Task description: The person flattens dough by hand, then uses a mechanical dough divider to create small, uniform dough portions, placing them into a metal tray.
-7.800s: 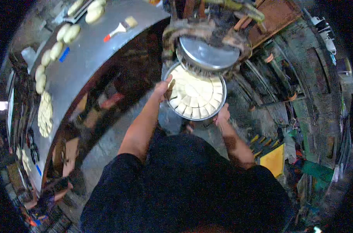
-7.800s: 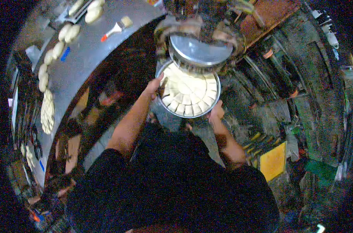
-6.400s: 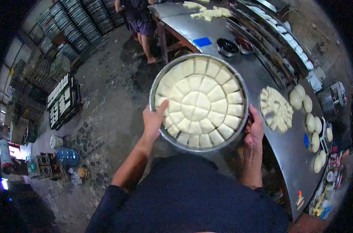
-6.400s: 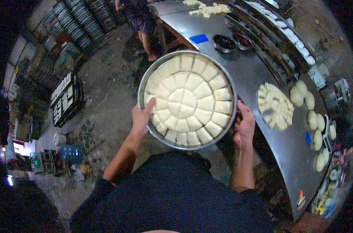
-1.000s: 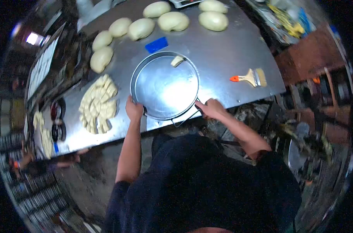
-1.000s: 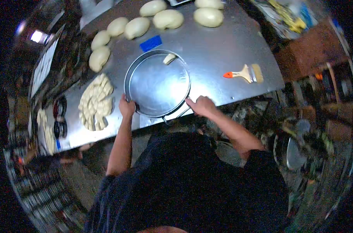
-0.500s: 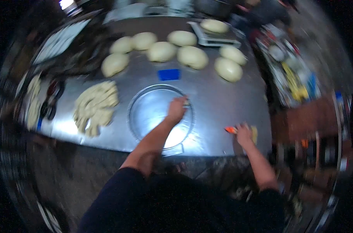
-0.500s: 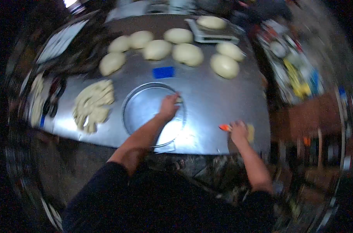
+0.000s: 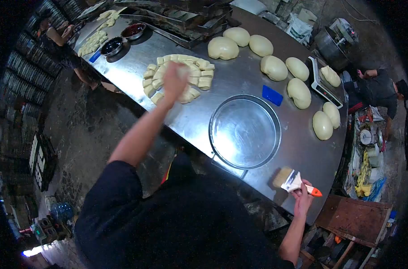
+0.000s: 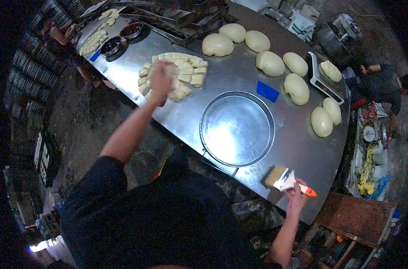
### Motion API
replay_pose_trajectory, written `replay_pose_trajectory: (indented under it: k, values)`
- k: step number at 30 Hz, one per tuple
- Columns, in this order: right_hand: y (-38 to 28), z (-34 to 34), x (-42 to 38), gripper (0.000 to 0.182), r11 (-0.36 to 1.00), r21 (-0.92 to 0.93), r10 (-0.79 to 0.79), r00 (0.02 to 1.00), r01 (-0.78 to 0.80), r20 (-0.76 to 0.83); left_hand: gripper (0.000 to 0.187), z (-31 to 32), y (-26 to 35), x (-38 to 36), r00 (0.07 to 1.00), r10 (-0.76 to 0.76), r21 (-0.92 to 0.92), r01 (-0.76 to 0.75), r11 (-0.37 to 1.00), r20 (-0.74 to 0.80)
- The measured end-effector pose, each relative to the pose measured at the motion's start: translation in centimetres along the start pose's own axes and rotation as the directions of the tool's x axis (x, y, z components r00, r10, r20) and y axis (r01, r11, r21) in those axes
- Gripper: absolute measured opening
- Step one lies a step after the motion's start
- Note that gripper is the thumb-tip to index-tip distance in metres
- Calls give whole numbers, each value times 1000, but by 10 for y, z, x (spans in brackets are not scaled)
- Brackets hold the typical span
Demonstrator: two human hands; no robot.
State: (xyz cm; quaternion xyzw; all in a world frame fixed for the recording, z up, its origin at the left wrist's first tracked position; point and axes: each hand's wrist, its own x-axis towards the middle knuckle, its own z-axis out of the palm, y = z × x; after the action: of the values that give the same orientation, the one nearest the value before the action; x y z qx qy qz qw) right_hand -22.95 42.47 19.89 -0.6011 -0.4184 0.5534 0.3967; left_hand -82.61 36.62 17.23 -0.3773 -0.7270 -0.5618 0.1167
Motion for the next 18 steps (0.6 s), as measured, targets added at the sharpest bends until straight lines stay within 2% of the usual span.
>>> replay_pose_trajectory:
  k: [1, 3, 4, 5, 6, 7, 8, 9, 10, 11, 13, 14, 15, 16, 17, 18]
  values:
    - [0, 17, -4, 25, 1000, -1, 0, 1000, 0, 9, 23, -34, -28, 46, 993, 101, 248, -85, 965, -54]
    - [-2, 53, -14, 24, 931, 334, 68, 970, -146, 233, 39, -69, -88, 108, 999, 32, 390, -19, 921, -28]
    - [-22, 91, -30, 32, 941, 309, 79, 976, -140, 204, 42, -80, -94, 121, 985, -169, 585, 152, 796, -25]
    - [-30, 119, -35, 32, 939, 314, 71, 971, -142, 226, 43, -81, -96, 129, 960, -279, 661, 224, 716, -24]
    - [-38, 141, -35, 31, 971, 232, -6, 966, -56, 259, 44, -82, -101, 136, 923, -385, 736, 276, 619, -22]
    - [-40, 152, -45, 31, 989, 146, -61, 962, 22, 265, 42, -64, -128, 124, 950, -240, 606, 73, 792, 200]
    - [-31, 167, -43, 31, 985, 71, -173, 948, 160, 268, 37, -41, -120, 83, 986, -74, 325, 21, 945, 152]
    - [-28, 189, -41, 30, 972, -45, -210, 943, 229, 259, 33, -21, -99, 47, 846, -336, 271, 238, 933, 414]
    - [-23, 214, -33, 29, 943, -161, -245, 935, 292, 256, 34, -2, -71, 1, 799, -367, 307, 240, 921, 476]
    - [-2, 233, -9, 28, 956, -137, -210, 931, 259, 297, 41, 11, -39, -35, 764, -419, 253, 335, 908, 490]
    - [30, 285, 11, 23, 970, -194, -43, 887, 148, 460, 46, 54, -40, -99, 784, -456, 241, 388, 889, 421]
    - [55, 314, 22, 13, 891, -124, -333, 817, 436, 471, 46, 70, -27, -108, 781, -458, 236, 393, 889, 426]
    - [38, 332, 32, 16, 793, -265, -337, 756, 549, 561, 46, 85, -11, -115, 777, -459, 231, 397, 888, 430]
    - [36, 348, 51, 23, 786, -267, -329, 743, 558, 582, 42, 97, -4, -128, 805, -357, 222, 283, 933, 475]
    - [47, 357, 86, 27, 726, -393, -315, 781, 564, 540, 39, 113, -9, -146, 875, -269, 241, 182, 953, 403]
    - [15, 361, 94, 32, 721, -290, -361, 698, 629, 618, 35, 114, -2, -140, 838, -327, 259, 232, 938, 436]
